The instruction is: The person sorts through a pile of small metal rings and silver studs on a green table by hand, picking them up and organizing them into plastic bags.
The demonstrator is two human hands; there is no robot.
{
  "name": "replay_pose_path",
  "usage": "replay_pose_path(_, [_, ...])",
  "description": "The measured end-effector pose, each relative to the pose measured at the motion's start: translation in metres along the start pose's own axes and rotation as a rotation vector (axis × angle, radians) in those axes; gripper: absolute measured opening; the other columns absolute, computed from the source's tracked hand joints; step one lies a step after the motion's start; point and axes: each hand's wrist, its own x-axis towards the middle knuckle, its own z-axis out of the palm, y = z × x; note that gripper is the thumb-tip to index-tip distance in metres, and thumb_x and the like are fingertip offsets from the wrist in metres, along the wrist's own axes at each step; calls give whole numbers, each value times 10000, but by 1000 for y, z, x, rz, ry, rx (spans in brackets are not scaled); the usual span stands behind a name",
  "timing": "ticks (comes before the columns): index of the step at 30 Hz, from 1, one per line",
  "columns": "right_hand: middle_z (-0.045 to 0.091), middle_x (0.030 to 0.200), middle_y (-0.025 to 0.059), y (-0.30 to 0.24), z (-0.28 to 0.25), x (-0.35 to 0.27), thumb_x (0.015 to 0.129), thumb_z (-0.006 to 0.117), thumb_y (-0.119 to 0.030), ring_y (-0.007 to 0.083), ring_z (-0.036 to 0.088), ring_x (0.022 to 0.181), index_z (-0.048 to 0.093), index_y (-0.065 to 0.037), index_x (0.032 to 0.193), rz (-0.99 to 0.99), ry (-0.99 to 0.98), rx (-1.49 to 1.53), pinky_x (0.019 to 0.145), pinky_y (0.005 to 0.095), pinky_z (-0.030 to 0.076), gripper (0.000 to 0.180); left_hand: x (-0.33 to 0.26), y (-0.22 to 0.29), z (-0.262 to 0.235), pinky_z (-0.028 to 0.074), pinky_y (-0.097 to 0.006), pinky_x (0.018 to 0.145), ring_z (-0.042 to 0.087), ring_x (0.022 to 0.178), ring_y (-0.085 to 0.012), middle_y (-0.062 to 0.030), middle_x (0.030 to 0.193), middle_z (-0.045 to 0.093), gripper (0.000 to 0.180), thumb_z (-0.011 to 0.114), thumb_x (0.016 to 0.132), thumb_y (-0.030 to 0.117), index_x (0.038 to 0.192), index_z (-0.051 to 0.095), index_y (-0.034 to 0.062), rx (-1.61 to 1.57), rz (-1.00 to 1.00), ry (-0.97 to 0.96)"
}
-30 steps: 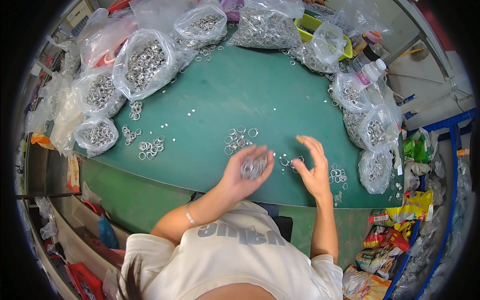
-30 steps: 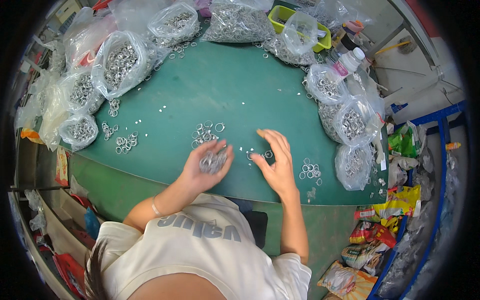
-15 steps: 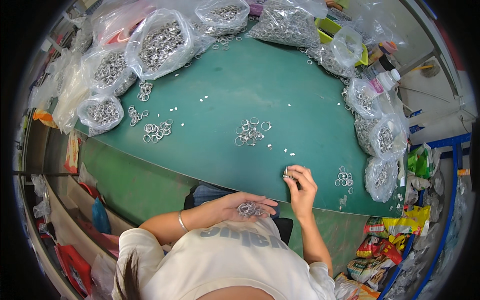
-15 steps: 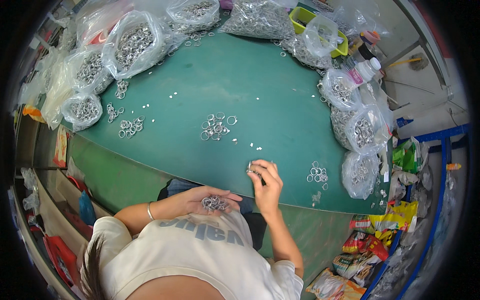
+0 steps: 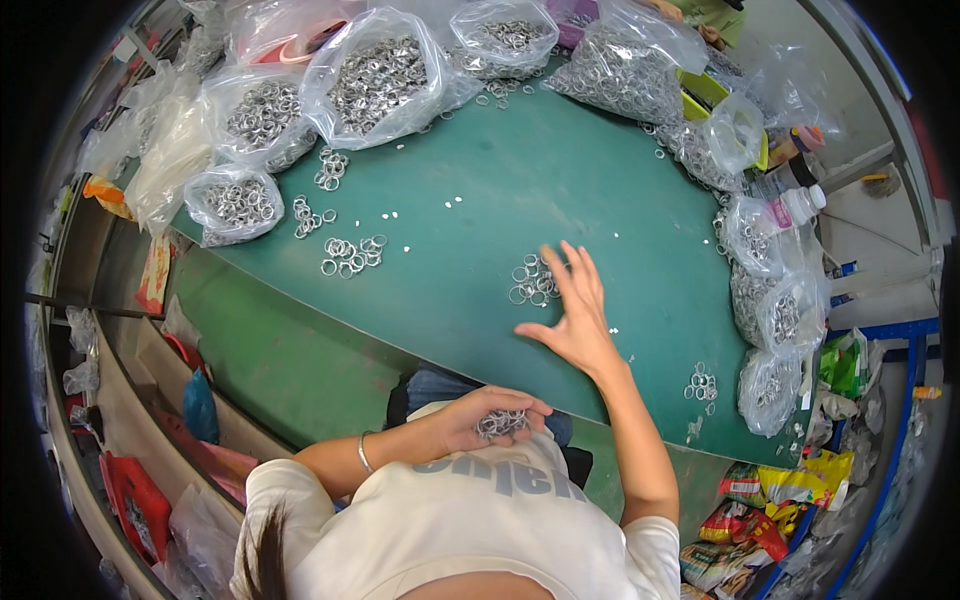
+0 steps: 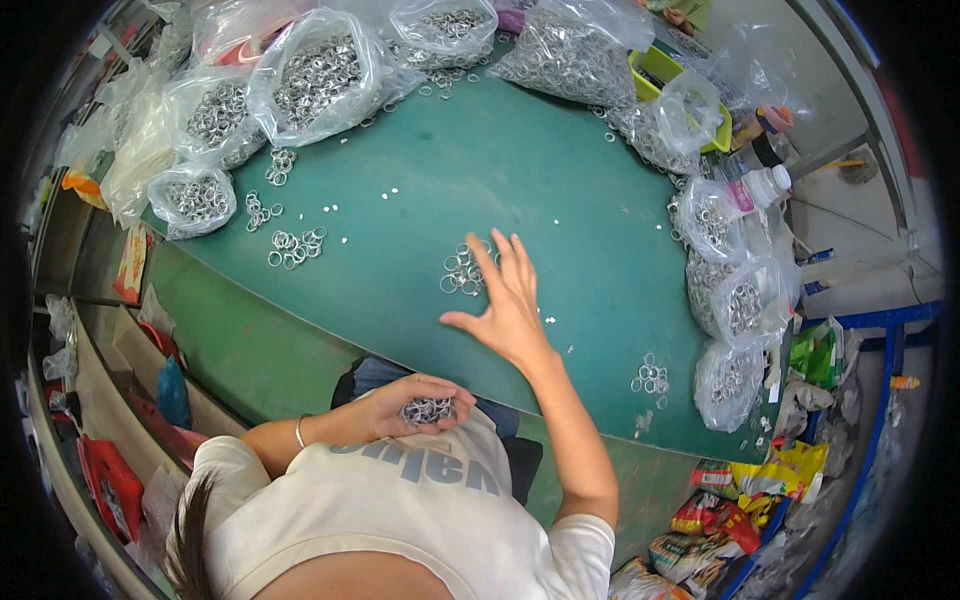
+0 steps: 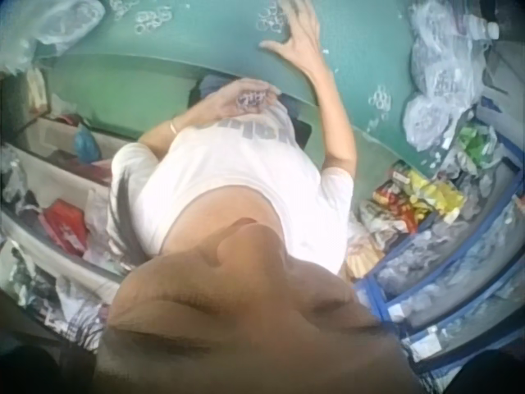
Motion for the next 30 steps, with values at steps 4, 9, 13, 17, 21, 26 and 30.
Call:
replay_pose_path(4, [474,1263,160,26,28,24,694,780,-206,350,427,1165,580,-49,1128,-173,25,-148,948,441,383,503,-7,13,11,385,-226,445,487,564,-135,-107,800,578,278,531,938,239,1010,606,-19,-65,-12,28])
replay_pose_path(9, [588,974,83,38,32,27,804,695,-109,220,576,813,583,-3,901,-166,178,0,659,319,473,182,-6,33,18,356,-225,412,450,528,-114,-95,750,556,258,542,924,227,997,586,-16,-165,-19,73])
replay_pose_path(13, [556,740,-3,48,14,32,900,613,-91,81,517,647,595,-19,923,490,370,812,561,214,407,78,4,53,24,350,-222,414,443,543,-103,-73,747,553,257,539,922,219,1037,565,-9,-273,31,151])
replay_pose_path(17, [583,863,86,36,-20,29,921,554,-95,116,543,722,543,-17,939,689,345,1690,546,225,424,81,16,66,18,437,-234,480,545,649,-132,-96,904,616,268,502,932,210,1094,544,0,-325,92,93])
replay_pose_path(21, [572,946,95,-8,-12,0,899,541,-47,129,559,786,527,-19,941,453,171,1395,618,245,482,53,21,84,47,550,-310,642,640,854,-199,-129,1045,621,287,438,955,216,1118,540,3,-327,31,185])
replay_pose_path(26, [620,989,134,-39,-30,-3,751,640,48,244,608,885,640,-2,894,-264,-160,281,751,340,488,151,39,67,4,568,-382,748,645,939,-242,-121,1013,629,298,408,980,254,1108,553,28,-479,54,-99])
replay_pose_path(30, [625,1006,86,8,-29,0,731,661,29,286,571,945,670,-29,951,88,139,274,840,368,434,227,32,79,15,556,-328,660,657,847,-201,-106,971,653,381,418,982,343,1120,583,28,-209,30,106])
